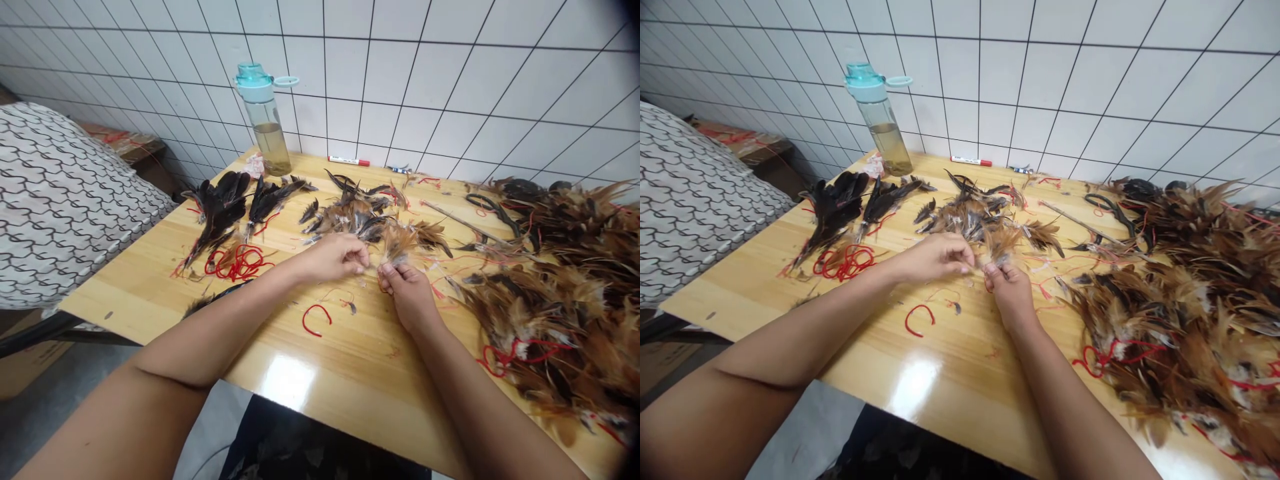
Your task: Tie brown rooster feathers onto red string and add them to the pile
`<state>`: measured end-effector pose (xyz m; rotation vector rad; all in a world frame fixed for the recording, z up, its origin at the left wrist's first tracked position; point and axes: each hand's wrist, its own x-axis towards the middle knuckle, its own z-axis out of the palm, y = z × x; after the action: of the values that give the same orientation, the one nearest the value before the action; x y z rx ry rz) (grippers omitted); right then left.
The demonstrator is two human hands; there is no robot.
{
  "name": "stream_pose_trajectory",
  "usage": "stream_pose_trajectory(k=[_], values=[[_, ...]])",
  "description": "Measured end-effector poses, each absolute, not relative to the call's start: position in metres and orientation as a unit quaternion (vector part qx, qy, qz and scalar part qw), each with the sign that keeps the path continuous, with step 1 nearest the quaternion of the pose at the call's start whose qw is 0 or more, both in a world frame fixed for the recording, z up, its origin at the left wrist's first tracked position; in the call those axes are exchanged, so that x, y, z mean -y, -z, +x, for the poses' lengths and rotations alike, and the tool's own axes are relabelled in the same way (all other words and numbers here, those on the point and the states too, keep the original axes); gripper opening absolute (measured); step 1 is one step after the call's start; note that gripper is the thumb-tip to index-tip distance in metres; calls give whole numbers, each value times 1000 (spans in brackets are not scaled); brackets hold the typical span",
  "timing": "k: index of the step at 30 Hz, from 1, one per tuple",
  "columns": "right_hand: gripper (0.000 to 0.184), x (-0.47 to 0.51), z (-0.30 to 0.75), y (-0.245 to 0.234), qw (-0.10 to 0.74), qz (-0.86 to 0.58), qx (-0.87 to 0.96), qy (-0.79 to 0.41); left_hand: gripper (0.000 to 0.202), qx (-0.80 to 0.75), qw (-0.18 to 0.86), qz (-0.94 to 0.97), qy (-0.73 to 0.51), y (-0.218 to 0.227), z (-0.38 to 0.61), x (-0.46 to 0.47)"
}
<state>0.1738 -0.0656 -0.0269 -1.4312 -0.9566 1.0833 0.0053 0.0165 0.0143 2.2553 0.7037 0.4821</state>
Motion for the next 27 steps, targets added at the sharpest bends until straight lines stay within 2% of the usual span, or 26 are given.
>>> stream_pose_trajectory(k=[5, 9, 17, 27], values=[[35, 65, 176, 27, 543, -595, 368, -465, 9, -215, 270, 931, -117, -8, 6, -13], [34, 65, 175, 29, 541, -599, 385, -447, 16, -198, 239, 942, -123, 2, 10, -14], [31, 64, 174, 35, 505, -623, 425, -420, 10, -248, 236, 922, -180, -16, 7, -11], [31, 65, 175, 37, 447, -647, 520, -333, 20, -226, 81, 958, -155, -22, 8, -4]])
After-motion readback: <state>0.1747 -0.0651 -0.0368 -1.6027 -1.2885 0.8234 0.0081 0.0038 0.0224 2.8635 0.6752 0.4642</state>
